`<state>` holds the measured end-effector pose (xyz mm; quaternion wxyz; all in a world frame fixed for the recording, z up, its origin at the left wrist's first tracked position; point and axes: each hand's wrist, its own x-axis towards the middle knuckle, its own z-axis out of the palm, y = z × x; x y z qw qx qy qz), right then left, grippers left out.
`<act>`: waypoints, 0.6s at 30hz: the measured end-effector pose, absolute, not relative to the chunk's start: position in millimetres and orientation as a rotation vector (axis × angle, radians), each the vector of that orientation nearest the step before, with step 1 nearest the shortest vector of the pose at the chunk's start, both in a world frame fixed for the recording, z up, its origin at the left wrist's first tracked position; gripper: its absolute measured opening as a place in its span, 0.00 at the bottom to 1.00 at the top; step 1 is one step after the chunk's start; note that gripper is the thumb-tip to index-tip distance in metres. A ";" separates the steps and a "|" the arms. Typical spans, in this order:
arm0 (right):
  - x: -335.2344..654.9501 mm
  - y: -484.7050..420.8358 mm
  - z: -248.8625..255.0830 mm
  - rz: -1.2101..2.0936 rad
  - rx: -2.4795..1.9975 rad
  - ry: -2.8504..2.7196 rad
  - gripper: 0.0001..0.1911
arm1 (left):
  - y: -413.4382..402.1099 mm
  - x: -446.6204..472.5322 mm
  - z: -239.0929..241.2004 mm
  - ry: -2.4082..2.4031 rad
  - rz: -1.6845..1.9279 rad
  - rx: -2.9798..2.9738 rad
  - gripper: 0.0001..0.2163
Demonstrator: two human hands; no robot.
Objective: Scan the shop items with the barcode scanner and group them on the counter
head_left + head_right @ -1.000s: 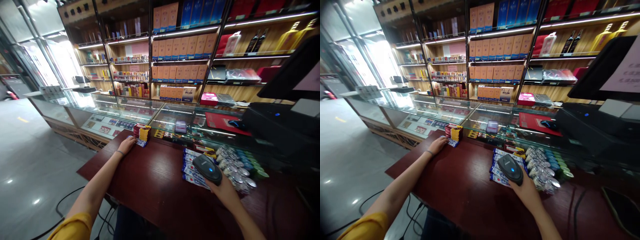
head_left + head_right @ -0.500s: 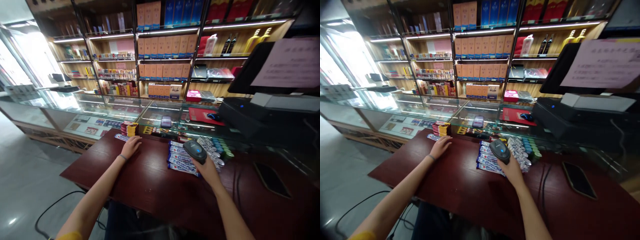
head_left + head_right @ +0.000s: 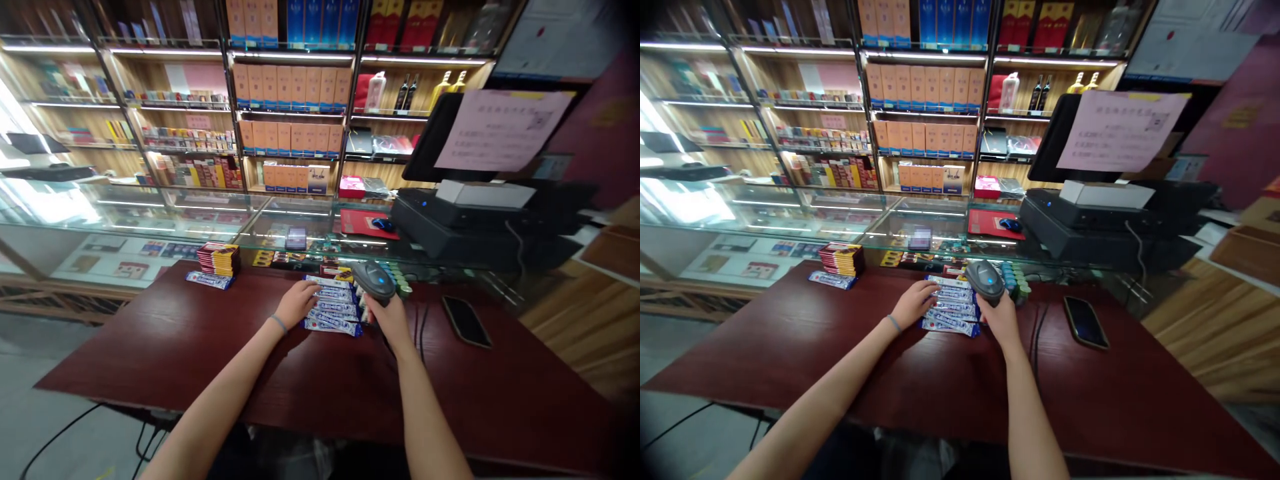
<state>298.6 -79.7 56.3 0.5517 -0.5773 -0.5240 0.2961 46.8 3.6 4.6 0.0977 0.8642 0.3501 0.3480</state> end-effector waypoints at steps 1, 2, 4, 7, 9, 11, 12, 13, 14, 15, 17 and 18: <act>299.4 -79.6 56.3 0.711 -1.359 -1.227 0.18 | 5.1 54.1 3.9 1.027 1.001 2.571 0.15; 299.8 -79.5 56.4 0.720 -1.352 -1.215 0.19 | 7.0 60.6 3.3 1.018 0.975 2.584 0.14; 300.2 -79.2 56.5 0.730 -1.341 -1.207 0.20 | 10.9 71.7 3.0 1.004 0.932 2.602 0.14; 299.7 -79.5 56.9 0.727 -1.332 -1.216 0.20 | 16.1 83.7 4.7 0.990 0.902 2.594 0.13; 299.2 -80.1 57.5 0.723 -1.338 -1.215 0.20 | 18.2 89.3 6.1 0.996 0.879 2.576 0.13; 298.8 -80.7 58.3 0.719 -1.347 -1.210 0.20 | 19.1 93.2 7.0 1.016 0.840 2.570 0.12; 298.6 -80.9 58.7 0.717 -1.349 -1.209 0.20 | 19.1 94.6 7.1 1.026 0.817 2.575 0.12; 298.5 -81.0 59.1 0.715 -1.348 -1.209 0.20 | 18.8 95.5 7.2 1.030 0.798 2.584 0.11; 298.3 -81.1 59.6 0.714 -1.346 -1.209 0.19 | 18.1 96.0 7.3 1.032 0.787 2.589 0.11; 298.2 -81.1 60.0 0.712 -1.343 -1.208 0.19 | 17.0 95.9 7.5 1.031 0.791 2.587 0.11; 298.0 -81.0 60.3 0.711 -1.338 -1.211 0.19 | 13.9 93.7 8.5 1.021 0.848 2.544 0.12; 298.0 -81.0 60.3 0.713 -1.335 -1.214 0.19 | 11.9 91.3 9.4 1.013 0.895 2.502 0.12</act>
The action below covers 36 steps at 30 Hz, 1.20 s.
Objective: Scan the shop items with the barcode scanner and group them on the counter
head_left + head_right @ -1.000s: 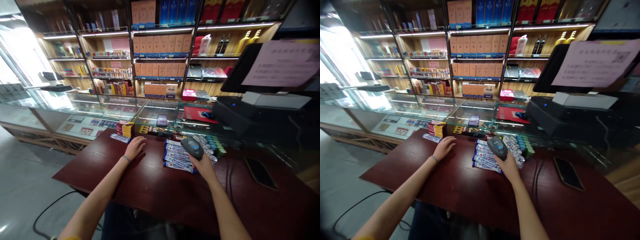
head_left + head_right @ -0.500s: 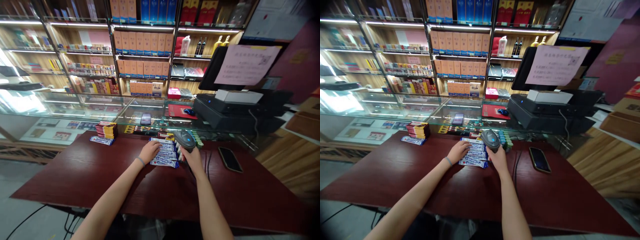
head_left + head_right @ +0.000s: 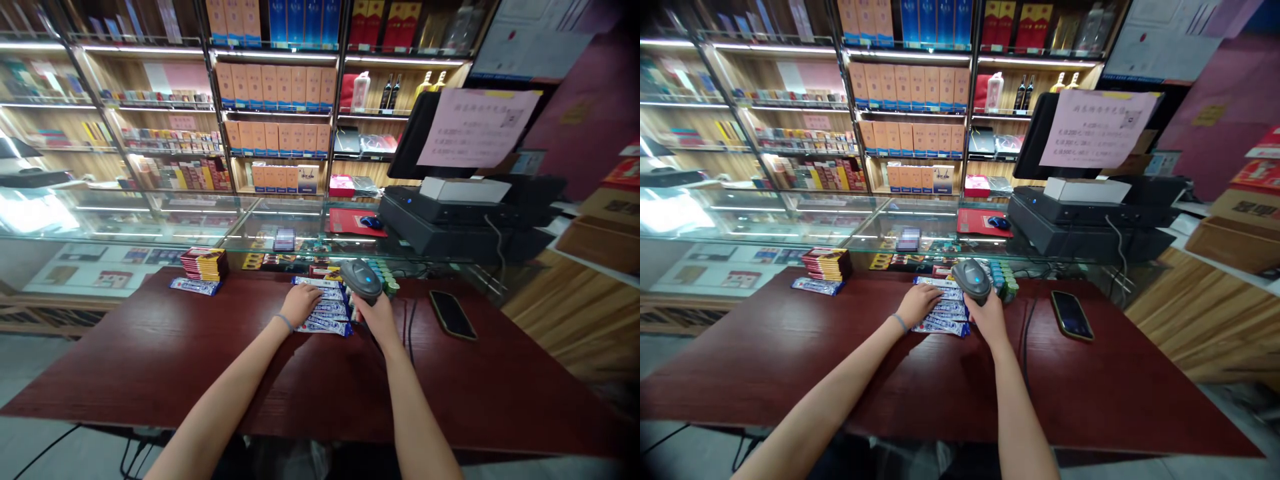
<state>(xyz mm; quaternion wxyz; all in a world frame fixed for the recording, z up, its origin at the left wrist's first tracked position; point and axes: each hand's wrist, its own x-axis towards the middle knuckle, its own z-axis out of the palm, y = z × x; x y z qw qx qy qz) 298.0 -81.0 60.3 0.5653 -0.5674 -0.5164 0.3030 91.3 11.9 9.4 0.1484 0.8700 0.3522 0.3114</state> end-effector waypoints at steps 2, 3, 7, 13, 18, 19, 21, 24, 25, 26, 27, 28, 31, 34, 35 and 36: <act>297.8 -81.0 59.8 0.717 -1.331 -1.215 0.19 | 7.1 83.8 12.1 1.018 1.003 2.390 0.12; 297.6 -81.1 59.5 0.719 -1.331 -1.212 0.19 | 4.7 78.6 13.8 1.039 1.061 2.320 0.12; 294.4 -82.9 60.4 0.716 -1.336 -1.207 0.19 | -2.4 50.9 20.8 1.190 1.244 1.948 0.12; 279.1 -87.1 64.0 0.733 -1.334 -1.313 0.20 | -6.5 3.4 25.7 1.076 1.174 1.259 0.14; 259.2 -87.8 54.3 0.636 -1.291 -1.559 0.24 | -14.4 -23.9 23.3 0.890 1.163 0.903 0.16; 255.0 -88.3 52.3 0.613 -1.296 -1.622 0.25 | -15.6 -26.9 22.4 0.876 1.169 0.863 0.16; 247.1 -90.2 49.6 0.628 -1.340 -1.737 0.26 | -16.9 -30.7 20.8 0.863 1.175 0.817 0.15; 238.7 -93.2 47.8 0.667 -1.384 -1.817 0.29 | -16.5 -32.4 18.8 0.841 1.174 0.797 0.14; 237.2 -93.6 47.3 0.674 -1.383 -1.827 0.30 | -16.1 -32.4 18.2 0.840 1.175 0.795 0.14; 236.4 -93.7 46.6 0.680 -1.384 -1.835 0.31 | -15.6 -32.4 17.7 0.842 1.175 0.794 0.14; 236.3 -93.3 45.8 0.686 -1.389 -1.846 0.31 | -15.2 -32.3 17.3 0.849 1.174 0.792 0.14; 236.7 -92.7 45.0 0.691 -1.397 -1.860 0.30 | -14.9 -32.2 17.1 0.859 1.174 0.789 0.14; 239.1 -90.7 43.3 0.690 -1.423 -1.880 0.27 | -14.8 -32.3 17.5 0.877 1.171 0.785 0.15; 240.6 -90.2 43.8 0.695 -1.431 -1.854 0.25 | -15.3 -32.8 19.1 0.864 1.172 0.791 0.15; 240.7 -90.3 44.3 0.702 -1.426 -1.846 0.25 | -15.5 -33.0 19.6 0.859 1.171 0.791 0.15; 240.8 -90.5 44.6 0.711 -1.420 -1.843 0.26 | -15.7 -33.1 20.0 0.856 1.171 0.787 0.14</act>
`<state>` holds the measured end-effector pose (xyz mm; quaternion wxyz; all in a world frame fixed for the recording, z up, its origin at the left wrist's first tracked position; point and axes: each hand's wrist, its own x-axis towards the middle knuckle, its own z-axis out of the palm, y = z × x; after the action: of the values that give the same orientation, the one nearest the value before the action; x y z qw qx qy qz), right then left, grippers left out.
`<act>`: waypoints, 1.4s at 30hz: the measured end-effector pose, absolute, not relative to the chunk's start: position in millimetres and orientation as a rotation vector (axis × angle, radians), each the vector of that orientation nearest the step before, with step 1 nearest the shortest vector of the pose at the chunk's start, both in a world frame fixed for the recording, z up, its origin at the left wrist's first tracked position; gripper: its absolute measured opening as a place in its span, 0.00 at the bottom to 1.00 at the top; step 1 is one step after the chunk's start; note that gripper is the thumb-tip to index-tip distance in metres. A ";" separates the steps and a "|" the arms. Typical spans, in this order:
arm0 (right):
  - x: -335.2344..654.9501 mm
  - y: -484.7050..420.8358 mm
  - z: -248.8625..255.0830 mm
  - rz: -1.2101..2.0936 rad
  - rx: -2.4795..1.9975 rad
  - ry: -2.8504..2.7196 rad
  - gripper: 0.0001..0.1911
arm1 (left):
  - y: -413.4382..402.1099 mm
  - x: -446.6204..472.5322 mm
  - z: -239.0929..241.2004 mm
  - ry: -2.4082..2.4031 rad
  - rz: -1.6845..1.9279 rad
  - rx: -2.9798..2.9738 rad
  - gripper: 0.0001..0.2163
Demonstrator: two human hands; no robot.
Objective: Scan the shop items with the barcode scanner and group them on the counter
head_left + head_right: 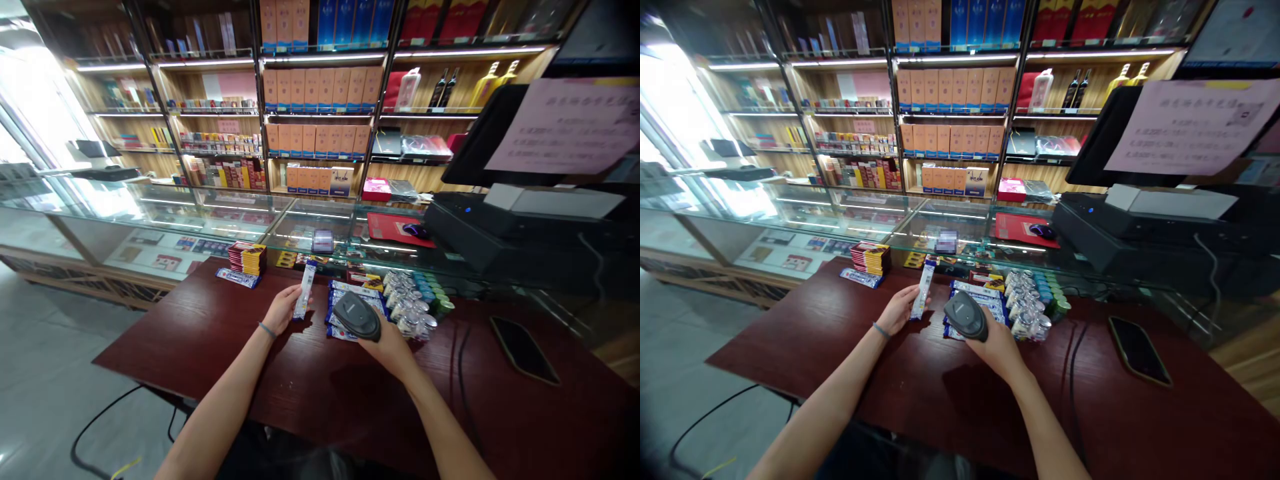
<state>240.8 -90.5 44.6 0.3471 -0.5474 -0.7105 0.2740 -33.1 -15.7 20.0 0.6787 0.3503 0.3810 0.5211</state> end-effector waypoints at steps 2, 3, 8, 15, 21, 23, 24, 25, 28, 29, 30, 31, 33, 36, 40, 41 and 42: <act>241.1 -90.6 44.5 0.727 -1.405 -1.847 0.27 | -16.2 -33.1 20.2 0.850 1.170 0.774 0.14; 241.4 -90.4 43.9 0.726 -1.402 -1.849 0.28 | -16.4 -33.1 20.1 0.844 1.173 0.767 0.14; 244.5 -87.1 37.8 0.707 -1.374 -1.854 0.28 | -15.4 -34.8 22.5 0.804 1.213 0.771 0.15; 247.1 -83.4 30.0 0.646 -1.334 -1.814 0.28 | 6.9 -73.1 44.0 1.023 1.544 1.127 0.23; 246.7 -83.7 29.5 0.617 -1.314 -1.828 0.29 | 7.8 -162.3 46.5 1.568 1.475 1.801 0.14; 245.3 -84.5 31.3 0.637 -1.317 -1.828 0.28 | 2.1 -193.5 41.1 1.861 1.322 1.952 0.13; 244.3 -85.1 32.3 0.643 -1.320 -1.818 0.28 | -0.2 -207.9 37.4 1.957 1.238 2.023 0.14; 243.1 -85.7 33.0 0.646 -1.327 -1.804 0.27 | -1.6 -221.3 33.3 2.000 1.148 2.110 0.14; 241.0 -86.7 33.0 0.642 -1.362 -1.754 0.28 | 0.4 -254.3 19.3 1.975 0.918 2.362 0.14; 241.1 -86.3 32.1 0.640 -1.374 -1.742 0.28 | 2.8 -263.0 14.8 1.947 0.844 2.434 0.14; 241.7 -85.7 30.8 0.643 -1.382 -1.737 0.28 | 5.8 -270.5 10.7 1.914 0.770 2.499 0.14; 242.7 -84.7 29.3 0.648 -1.388 -1.739 0.28 | 9.0 -277.1 7.3 1.887 0.707 2.551 0.14; 245.2 -82.3 26.2 0.666 -1.397 -1.750 0.28 | 15.5 -287.0 2.5 1.845 0.620 2.623 0.15; 248.3 -79.3 22.1 0.671 -1.420 -1.745 0.25 | 23.7 -294.9 1.3 1.800 0.565 2.680 0.15; 249.8 -77.9 17.6 0.631 -1.460 -1.712 0.30 | 32.3 -295.5 6.3 1.715 0.503 2.714 0.16; 249.8 -78.0 16.7 0.623 -1.473 -1.703 0.32 | 34.5 -294.7 7.5 1.696 0.490 2.716 0.17; 249.6 -78.3 16.1 0.619 -1.484 -1.691 0.34 | 36.8 -293.8 8.2 1.678 0.482 2.714 0.18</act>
<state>249.6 -78.3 16.1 0.3932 -0.5846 -0.6665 0.2439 -293.8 36.8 8.2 -0.0430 0.8402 0.5195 0.1491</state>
